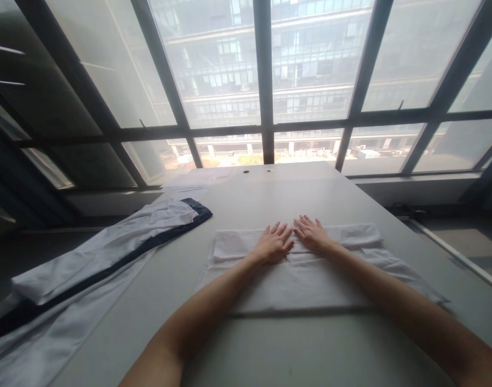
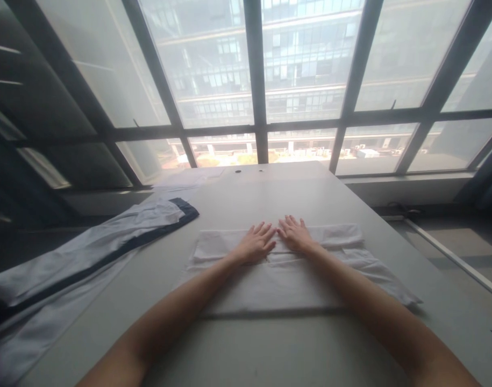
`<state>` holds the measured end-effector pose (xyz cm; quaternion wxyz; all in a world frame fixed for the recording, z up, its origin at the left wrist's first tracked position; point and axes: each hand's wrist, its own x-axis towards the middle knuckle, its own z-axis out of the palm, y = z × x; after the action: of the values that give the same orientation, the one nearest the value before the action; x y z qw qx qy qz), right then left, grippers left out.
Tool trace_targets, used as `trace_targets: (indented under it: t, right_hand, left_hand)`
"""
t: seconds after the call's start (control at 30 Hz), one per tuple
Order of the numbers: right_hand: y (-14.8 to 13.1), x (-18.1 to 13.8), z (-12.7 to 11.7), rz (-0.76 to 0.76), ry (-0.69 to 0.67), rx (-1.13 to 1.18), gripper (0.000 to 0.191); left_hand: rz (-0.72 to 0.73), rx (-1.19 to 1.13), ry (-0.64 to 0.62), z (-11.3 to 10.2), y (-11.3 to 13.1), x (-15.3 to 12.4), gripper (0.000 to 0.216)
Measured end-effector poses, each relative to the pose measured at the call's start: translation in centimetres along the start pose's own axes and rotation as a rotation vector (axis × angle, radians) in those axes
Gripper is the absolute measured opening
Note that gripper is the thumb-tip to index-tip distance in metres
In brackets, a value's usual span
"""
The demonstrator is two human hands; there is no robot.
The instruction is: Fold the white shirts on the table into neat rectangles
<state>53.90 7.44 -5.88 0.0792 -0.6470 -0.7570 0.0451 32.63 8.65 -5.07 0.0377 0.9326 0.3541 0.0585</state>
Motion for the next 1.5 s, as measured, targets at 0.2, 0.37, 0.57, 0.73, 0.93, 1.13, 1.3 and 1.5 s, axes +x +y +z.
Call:
trace_targets:
  t: [0.2, 0.37, 0.57, 0.73, 0.93, 1.13, 1.3, 1.5]
  right_hand:
    - [9.3, -3.2, -1.8, 0.205, -0.084, -0.104, 0.066]
    - [14.0, -4.9, -2.4, 0.385, -0.064, -0.143, 0.069]
    - [13.7, -4.8, -2.3, 0.377, -0.056, -0.127, 0.069]
    - [13.9, -4.9, -2.1, 0.370, -0.043, -0.117, 0.069]
    - [13.6, -5.1, -2.3, 0.368, -0.034, -0.105, 0.069]
    - [13.5, -5.2, -2.3, 0.372, -0.017, -0.099, 0.068]
    - [13.7, -5.1, -2.0, 0.370, -0.015, -0.114, 0.066]
    - [13.9, -5.2, -1.9, 0.357, 0.001, -0.106, 0.064]
  left_hand:
    - [-0.024, -0.022, -0.024, -0.1, 0.0, 0.0, 0.067]
    - [-0.040, -0.048, -0.051, -0.5, 0.1, 0.3, 0.068]
    - [-0.153, -0.017, -0.104, -1.7, -3.5, -1.9, 0.069]
    - [-0.299, 0.062, -0.136, -3.1, -9.8, -7.2, 0.068]
    - [-0.447, 0.058, -0.099, -3.6, -14.4, -11.4, 0.065]
    - [-0.610, -0.130, 0.214, -5.1, -14.6, -11.7, 0.060]
    - [-0.365, -0.068, 0.189, -4.8, -9.4, -10.2, 0.057]
    - [-0.202, 0.023, -0.080, -2.4, -6.0, -9.8, 0.064]
